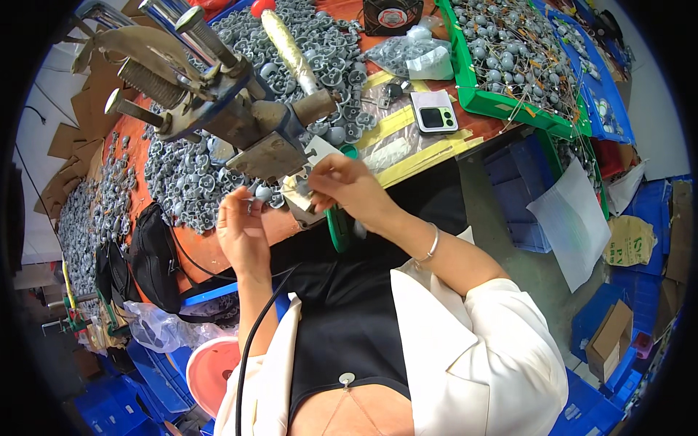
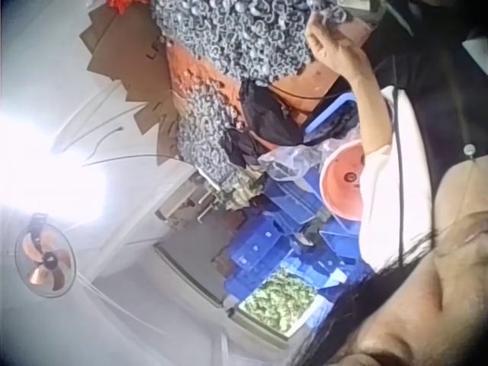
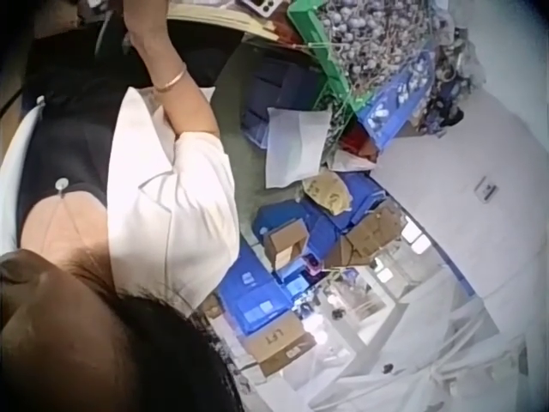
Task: Assembling small metal components using a manual press machine on a workbench.
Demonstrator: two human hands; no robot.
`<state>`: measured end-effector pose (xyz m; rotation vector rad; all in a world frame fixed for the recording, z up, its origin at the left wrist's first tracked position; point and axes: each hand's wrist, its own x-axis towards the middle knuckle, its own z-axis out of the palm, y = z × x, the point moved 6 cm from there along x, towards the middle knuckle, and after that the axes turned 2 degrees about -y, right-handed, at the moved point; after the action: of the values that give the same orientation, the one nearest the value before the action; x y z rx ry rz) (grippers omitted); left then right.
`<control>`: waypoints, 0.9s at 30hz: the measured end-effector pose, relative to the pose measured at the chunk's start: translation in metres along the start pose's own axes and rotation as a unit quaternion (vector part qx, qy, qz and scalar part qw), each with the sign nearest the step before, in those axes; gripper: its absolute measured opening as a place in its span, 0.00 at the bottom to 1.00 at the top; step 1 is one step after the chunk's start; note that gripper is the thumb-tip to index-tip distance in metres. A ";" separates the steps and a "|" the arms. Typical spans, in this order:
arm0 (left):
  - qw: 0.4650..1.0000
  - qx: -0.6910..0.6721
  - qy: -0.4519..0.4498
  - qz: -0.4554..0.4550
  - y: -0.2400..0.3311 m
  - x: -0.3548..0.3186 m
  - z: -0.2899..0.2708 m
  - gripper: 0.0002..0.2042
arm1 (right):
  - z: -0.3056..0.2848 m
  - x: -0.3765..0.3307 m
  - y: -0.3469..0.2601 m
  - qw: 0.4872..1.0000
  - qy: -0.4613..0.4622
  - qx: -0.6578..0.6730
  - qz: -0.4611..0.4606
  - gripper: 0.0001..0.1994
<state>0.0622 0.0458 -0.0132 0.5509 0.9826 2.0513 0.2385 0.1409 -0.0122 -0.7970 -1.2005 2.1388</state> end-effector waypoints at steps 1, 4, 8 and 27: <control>1.000 -0.020 0.013 -0.006 0.004 0.004 -0.007 0.06 | -0.006 0.002 -0.004 0.998 0.018 -0.048 -0.042 0.04; 0.988 0.114 0.106 0.018 0.013 0.004 0.000 0.07 | -0.014 -0.001 -0.015 0.994 0.009 -0.108 -0.025 0.04; 0.845 0.438 -0.029 0.305 0.051 -0.016 0.024 0.08 | 0.004 -0.004 -0.032 0.937 -0.010 -0.315 -0.151 0.06; 0.876 0.470 -0.095 0.053 -0.029 -0.002 0.047 0.10 | 0.002 -0.003 -0.014 0.782 0.119 -0.561 -0.246 0.07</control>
<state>0.1073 0.0768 -0.0081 1.2909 1.8379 1.4422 0.2420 0.1440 0.0011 -0.9876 -2.2204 0.7128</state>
